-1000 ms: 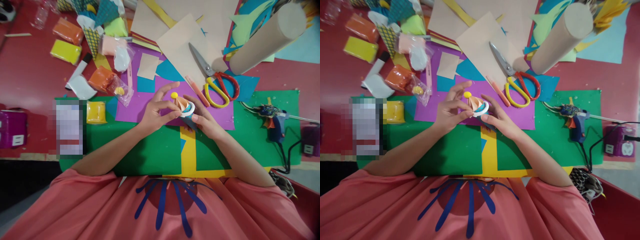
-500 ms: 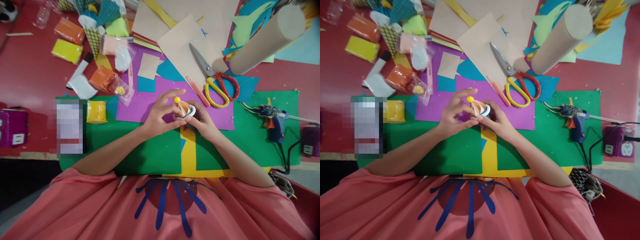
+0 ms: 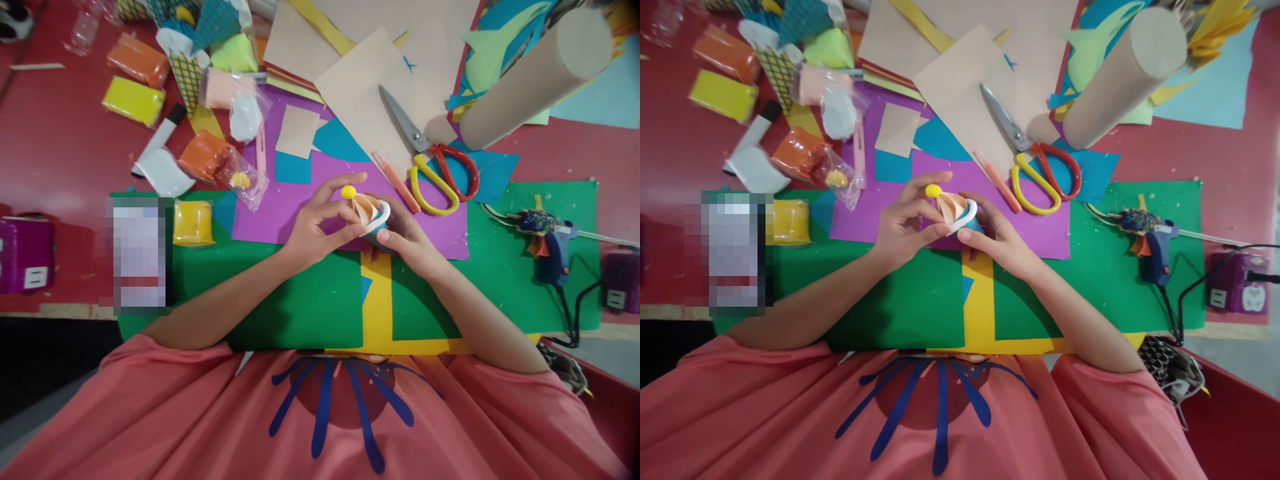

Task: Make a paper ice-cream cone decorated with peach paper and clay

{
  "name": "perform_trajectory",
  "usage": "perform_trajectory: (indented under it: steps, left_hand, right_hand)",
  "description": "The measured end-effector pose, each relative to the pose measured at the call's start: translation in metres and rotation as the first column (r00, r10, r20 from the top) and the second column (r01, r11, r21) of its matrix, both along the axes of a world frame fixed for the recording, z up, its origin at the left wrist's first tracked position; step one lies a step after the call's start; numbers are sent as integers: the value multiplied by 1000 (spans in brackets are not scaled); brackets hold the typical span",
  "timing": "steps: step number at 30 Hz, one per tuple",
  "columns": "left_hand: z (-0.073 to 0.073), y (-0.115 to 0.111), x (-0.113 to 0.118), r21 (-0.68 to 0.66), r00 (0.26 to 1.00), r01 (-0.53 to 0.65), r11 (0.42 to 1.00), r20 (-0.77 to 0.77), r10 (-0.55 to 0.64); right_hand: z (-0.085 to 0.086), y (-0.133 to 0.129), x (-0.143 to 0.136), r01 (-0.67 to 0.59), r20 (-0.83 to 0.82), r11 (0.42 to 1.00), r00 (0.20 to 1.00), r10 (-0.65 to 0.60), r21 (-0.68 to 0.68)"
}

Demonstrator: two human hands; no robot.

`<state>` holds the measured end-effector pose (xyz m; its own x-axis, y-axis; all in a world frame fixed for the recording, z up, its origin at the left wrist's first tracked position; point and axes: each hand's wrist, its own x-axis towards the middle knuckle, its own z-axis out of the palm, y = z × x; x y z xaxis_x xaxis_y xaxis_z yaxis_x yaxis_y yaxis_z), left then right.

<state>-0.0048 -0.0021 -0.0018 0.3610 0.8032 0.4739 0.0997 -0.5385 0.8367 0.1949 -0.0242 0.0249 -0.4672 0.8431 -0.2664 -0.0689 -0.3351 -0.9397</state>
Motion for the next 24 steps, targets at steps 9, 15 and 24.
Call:
perform_trajectory:
  steps: [9,15,24]
  left_hand:
    - [-1,-3,1,156,986,-165,974,23,163]
    - [-3,-1,0,256,985,-142,956,-54,161]
    - [-5,3,0,146,997,-73,987,-14,76]
  right_hand:
    - [2,-2,-4,119,61,990,990,-124,81]
    - [-2,-6,-7,161,139,964,971,-193,212]
    - [-5,-6,-4,123,120,946,979,-165,300]
